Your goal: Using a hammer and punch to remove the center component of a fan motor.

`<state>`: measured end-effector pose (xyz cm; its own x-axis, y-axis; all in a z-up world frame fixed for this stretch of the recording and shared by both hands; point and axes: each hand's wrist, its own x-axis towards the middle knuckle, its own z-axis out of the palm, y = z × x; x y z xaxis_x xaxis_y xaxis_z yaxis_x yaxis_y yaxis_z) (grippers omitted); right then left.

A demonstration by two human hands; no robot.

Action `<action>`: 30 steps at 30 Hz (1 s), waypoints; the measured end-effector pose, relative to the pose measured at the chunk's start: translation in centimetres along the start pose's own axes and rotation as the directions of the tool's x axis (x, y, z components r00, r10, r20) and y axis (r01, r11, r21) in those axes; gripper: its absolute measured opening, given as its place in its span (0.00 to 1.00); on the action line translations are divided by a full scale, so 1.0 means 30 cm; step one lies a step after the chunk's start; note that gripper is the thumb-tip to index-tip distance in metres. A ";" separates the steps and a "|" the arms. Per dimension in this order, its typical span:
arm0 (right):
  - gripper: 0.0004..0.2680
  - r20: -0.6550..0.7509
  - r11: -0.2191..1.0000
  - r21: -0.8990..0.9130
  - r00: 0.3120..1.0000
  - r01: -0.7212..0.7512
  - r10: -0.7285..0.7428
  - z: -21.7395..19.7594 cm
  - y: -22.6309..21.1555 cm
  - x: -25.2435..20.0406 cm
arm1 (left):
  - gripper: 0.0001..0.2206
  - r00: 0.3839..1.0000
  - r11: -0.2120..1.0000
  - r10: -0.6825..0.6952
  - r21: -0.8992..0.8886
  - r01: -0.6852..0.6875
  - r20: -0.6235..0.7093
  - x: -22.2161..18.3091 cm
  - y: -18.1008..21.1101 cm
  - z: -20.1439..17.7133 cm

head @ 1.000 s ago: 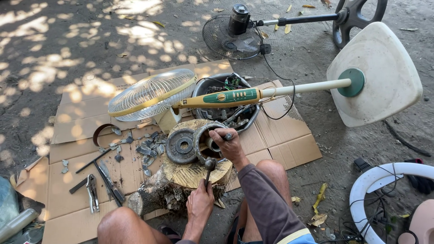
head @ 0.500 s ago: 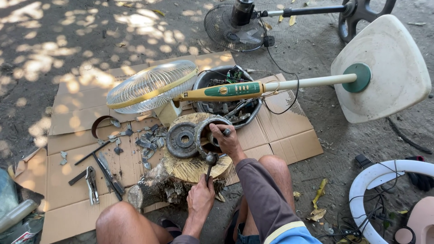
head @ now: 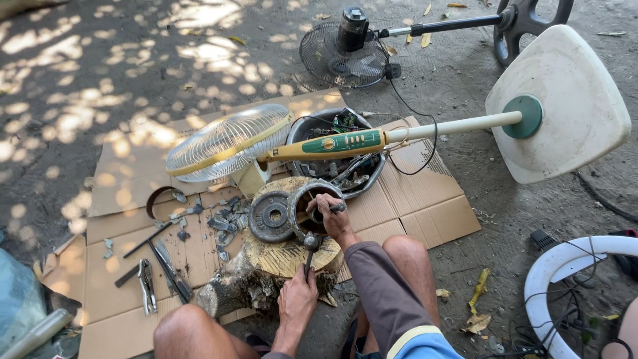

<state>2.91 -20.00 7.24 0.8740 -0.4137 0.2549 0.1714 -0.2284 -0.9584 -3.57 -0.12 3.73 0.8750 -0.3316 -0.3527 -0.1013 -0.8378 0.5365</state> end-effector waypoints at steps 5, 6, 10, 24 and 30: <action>0.20 -0.015 0.993 -0.110 0.999 -0.037 0.036 0.033 0.005 0.030 | 0.14 1.000 1.000 -0.002 0.011 0.002 0.027 0.001 -0.009 -0.011; 0.20 -0.011 0.993 -0.111 0.999 -0.048 0.047 0.026 0.001 0.024 | 0.14 0.999 1.000 -0.010 0.009 0.010 0.036 -0.006 -0.016 0.000; 0.14 0.073 0.997 -0.038 0.995 -0.069 0.072 0.005 -0.039 0.045 | 0.15 1.000 1.000 0.013 0.009 -0.013 -0.004 -0.025 0.034 -0.045; 0.19 0.048 0.997 0.075 0.999 -0.014 0.010 0.008 -0.004 0.015 | 0.14 0.996 0.996 0.028 -0.092 -0.019 0.090 0.028 -0.061 0.015; 0.19 0.021 0.997 0.039 0.998 -0.059 0.058 0.035 0.020 0.028 | 0.19 0.997 0.933 0.033 -0.360 -0.007 0.064 -0.076 0.028 -0.190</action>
<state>4.23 -19.57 6.75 0.8920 -0.4075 0.1957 0.1371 -0.1687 -0.9761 -2.96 2.41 9.35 0.8389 -0.3862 -0.3835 0.0694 -0.6230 0.7792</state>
